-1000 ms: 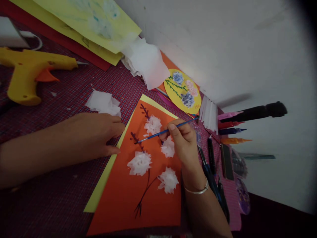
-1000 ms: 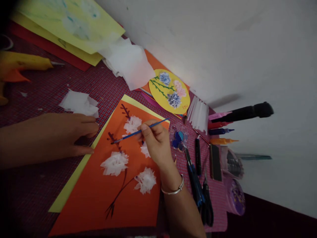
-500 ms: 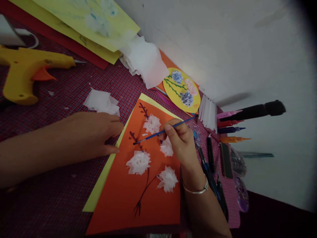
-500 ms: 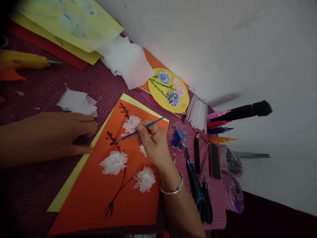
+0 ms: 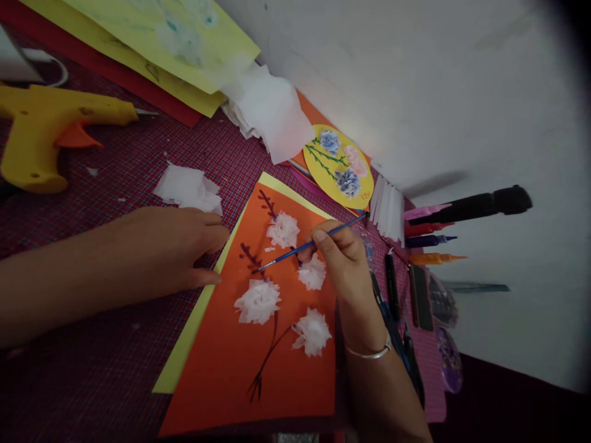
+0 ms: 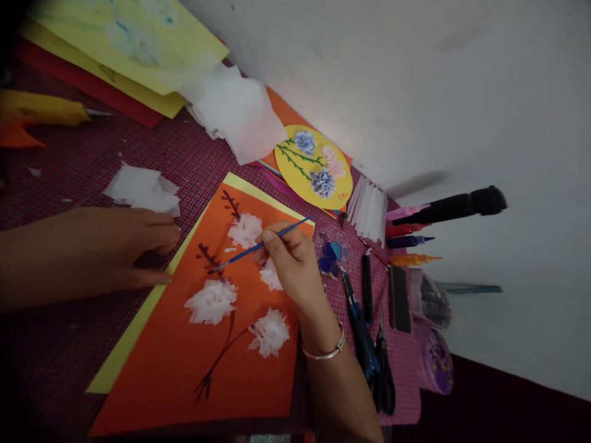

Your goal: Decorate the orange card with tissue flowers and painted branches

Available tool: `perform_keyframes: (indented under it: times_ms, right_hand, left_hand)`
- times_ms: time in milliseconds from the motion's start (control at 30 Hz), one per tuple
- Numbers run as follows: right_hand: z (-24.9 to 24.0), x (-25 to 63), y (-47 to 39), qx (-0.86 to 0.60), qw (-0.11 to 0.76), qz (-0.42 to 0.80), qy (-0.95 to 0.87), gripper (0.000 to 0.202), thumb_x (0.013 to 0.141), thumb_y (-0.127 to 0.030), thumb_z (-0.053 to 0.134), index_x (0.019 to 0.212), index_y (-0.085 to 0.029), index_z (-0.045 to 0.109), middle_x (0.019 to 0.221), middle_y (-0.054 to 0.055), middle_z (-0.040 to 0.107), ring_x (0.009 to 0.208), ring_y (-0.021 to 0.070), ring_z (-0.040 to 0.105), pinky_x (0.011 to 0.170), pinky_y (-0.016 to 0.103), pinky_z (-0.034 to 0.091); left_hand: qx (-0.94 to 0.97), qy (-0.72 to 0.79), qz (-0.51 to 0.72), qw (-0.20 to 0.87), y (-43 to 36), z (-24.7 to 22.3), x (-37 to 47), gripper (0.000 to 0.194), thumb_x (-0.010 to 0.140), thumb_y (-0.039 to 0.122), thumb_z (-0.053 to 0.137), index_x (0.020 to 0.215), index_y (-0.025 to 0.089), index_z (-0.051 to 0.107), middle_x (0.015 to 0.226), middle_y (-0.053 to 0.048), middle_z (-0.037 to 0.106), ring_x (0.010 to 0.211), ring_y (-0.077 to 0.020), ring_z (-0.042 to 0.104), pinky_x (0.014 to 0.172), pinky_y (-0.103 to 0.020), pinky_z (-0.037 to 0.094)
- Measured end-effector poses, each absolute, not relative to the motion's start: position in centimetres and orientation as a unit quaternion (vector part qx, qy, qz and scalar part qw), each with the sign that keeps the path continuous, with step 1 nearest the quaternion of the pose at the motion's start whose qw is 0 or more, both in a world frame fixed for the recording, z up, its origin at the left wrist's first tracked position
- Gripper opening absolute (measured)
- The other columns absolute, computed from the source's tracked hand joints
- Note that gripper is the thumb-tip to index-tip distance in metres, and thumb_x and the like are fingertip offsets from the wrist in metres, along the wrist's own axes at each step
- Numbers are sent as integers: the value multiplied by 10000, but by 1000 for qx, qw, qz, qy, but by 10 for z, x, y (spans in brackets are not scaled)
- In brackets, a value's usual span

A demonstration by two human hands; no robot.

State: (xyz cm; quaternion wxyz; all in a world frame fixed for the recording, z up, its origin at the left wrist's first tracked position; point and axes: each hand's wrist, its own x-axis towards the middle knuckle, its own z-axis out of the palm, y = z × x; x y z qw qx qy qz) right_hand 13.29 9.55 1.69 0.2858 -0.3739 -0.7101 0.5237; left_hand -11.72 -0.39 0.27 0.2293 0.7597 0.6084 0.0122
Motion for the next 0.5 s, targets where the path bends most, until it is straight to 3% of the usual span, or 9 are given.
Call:
perform_keyframes:
  times_ms: [400, 500]
  right_hand:
    - [27, 136, 93, -341, 239, 480, -772, 259, 966, -386, 602, 766, -222, 622, 667, -19, 644, 603, 119, 619, 580, 270, 510]
    - [39, 138, 94, -334, 285, 492, -752, 207, 949, -369, 624, 794, -234, 647, 667, -20, 639, 602, 134, 612, 587, 285, 517]
  left_hand:
    - [756, 609, 28, 236, -3, 2, -117, 203, 795, 391, 734, 749, 236, 610, 829, 10, 603, 664, -182, 503, 586, -303, 273]
    - [759, 599, 46, 250, -3, 5, -117, 173, 820, 352, 701, 744, 231, 603, 825, 14, 607, 665, -176, 502, 604, -298, 291]
